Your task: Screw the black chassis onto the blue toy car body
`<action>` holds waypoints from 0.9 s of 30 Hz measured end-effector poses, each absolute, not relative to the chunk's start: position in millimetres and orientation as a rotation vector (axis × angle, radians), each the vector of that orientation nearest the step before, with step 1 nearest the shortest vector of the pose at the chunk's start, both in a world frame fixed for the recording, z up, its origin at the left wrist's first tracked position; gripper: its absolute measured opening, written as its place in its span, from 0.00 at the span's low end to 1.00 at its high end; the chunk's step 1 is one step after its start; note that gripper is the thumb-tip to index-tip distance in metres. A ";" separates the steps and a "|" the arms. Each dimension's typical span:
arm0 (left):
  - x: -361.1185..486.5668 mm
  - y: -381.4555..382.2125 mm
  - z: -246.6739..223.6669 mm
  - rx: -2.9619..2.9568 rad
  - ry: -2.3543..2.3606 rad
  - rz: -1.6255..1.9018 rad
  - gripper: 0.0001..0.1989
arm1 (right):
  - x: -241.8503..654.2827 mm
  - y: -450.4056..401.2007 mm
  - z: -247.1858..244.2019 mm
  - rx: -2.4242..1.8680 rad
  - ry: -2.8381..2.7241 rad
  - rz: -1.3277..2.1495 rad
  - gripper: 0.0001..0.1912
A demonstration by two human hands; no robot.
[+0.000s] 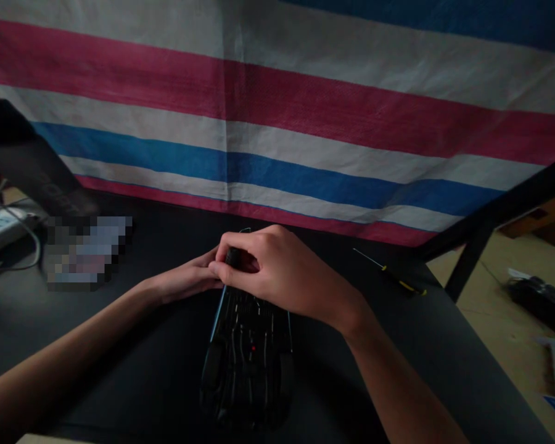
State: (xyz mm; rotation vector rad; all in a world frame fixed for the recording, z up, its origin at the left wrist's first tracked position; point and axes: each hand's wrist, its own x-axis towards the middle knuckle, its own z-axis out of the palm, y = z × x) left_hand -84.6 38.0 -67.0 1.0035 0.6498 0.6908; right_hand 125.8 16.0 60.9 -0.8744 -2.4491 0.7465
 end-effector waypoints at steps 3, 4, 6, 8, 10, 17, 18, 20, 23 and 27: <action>-84.0 37.4 -65.2 1.006 0.652 0.687 0.32 | 129.0 19.7 57.0 -0.873 -2.444 0.792 0.07; -83.9 37.3 -64.3 1.008 0.657 0.680 0.33 | 130.1 20.2 56.8 -0.872 -2.446 0.806 0.07; -83.8 37.0 -62.8 1.012 0.676 0.668 0.34 | 131.6 20.2 56.9 -0.876 -2.454 0.816 0.06; -83.9 36.9 -62.3 1.013 0.689 0.658 0.34 | 132.1 18.9 56.4 -0.882 -2.469 0.793 0.06; -84.1 37.3 -63.4 1.013 0.680 0.657 0.34 | 131.5 16.3 54.7 -0.886 -2.483 0.715 0.05; -85.5 40.8 -70.0 1.010 0.597 0.695 0.31 | 121.2 3.5 48.6 -0.881 -2.549 0.286 0.07; -85.6 40.7 -70.0 1.006 0.596 0.697 0.30 | 119.9 3.1 48.3 -0.845 -2.558 0.296 0.07; -85.6 40.0 -69.7 0.999 0.597 0.700 0.28 | 118.4 4.5 47.0 -0.761 -2.570 0.289 0.08; -86.1 39.9 -70.3 1.001 0.575 0.717 0.28 | 118.1 9.4 42.7 -0.672 -2.565 0.137 0.08; -88.5 41.9 -72.4 0.999 0.591 0.719 0.29 | 120.9 14.0 38.7 -0.723 -2.548 0.038 0.09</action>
